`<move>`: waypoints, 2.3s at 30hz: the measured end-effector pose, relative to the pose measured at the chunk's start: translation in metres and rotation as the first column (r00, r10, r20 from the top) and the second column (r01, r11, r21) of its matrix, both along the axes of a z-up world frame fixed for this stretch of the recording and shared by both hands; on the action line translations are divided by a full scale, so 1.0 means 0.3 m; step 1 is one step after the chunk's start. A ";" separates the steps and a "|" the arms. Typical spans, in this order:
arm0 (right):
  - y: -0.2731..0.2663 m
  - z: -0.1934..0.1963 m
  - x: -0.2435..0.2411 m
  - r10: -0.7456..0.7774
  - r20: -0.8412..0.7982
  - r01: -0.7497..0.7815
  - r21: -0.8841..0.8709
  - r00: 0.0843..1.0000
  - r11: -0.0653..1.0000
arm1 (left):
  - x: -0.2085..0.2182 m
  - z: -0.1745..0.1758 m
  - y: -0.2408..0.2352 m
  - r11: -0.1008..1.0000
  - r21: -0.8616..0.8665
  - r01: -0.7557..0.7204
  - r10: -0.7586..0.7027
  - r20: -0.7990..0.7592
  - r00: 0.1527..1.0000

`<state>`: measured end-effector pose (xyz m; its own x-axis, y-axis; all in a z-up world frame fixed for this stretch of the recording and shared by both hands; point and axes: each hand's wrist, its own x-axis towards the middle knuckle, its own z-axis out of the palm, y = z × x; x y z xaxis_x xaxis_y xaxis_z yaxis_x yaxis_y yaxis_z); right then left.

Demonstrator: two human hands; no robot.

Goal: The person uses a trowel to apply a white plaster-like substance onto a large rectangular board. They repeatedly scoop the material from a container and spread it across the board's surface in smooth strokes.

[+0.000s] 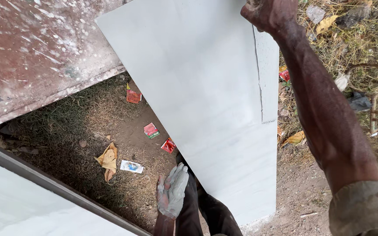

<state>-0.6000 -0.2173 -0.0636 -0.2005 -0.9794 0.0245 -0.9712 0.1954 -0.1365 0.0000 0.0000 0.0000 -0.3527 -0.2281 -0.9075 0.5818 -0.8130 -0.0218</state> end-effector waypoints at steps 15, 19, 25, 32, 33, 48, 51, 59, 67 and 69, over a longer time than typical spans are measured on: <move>0.391 0.094 0.229 -0.142 -0.001 0.134 0.336 0.990 0.932 | -0.111 -0.011 0.062 0.984 -0.020 -0.177 0.169 -0.203 0.965; 0.701 0.048 0.323 -0.235 0.030 0.186 0.517 0.972 0.836 | -0.094 0.011 0.140 0.987 -0.082 -0.138 0.115 -0.233 0.966; 1.289 -0.066 0.488 -0.426 0.054 0.255 0.731 0.903 0.633 | -0.016 -0.030 0.352 0.991 -0.133 0.003 -0.035 -0.234 0.972; 1.703 -0.094 0.576 -0.520 0.145 0.195 0.816 0.841 0.544 | -0.103 -0.124 0.467 0.974 -0.171 0.146 -0.174 -0.158 0.972; 1.710 -0.036 0.593 -0.600 0.305 0.233 0.720 0.739 0.653 | -0.143 -0.133 0.444 0.957 -0.237 0.165 -0.197 -0.119 0.973; 1.412 0.668 1.130 -0.073 0.991 0.155 0.056 0.110 0.986 | -0.464 0.209 0.203 0.952 -0.055 -0.302 0.194 -0.655 0.730; 1.254 0.720 1.200 -0.062 0.831 0.041 0.047 0.552 0.998 | -0.531 0.237 0.074 0.899 -0.382 -0.213 0.056 -0.381 0.923; 1.014 0.430 0.832 -0.429 0.615 0.011 0.563 0.661 0.826 | -0.433 0.209 -0.272 0.837 -0.302 -0.455 0.183 -0.630 0.755; 0.224 0.147 0.170 -0.142 0.005 0.141 0.049 0.990 0.989 | -0.161 -0.009 -0.095 0.960 -0.191 -0.206 0.139 -0.316 0.939; 0.124 0.119 0.101 -0.209 0.027 0.202 0.147 0.978 0.968 | -0.052 -0.051 -0.036 0.962 -0.158 -0.224 0.163 -0.326 0.931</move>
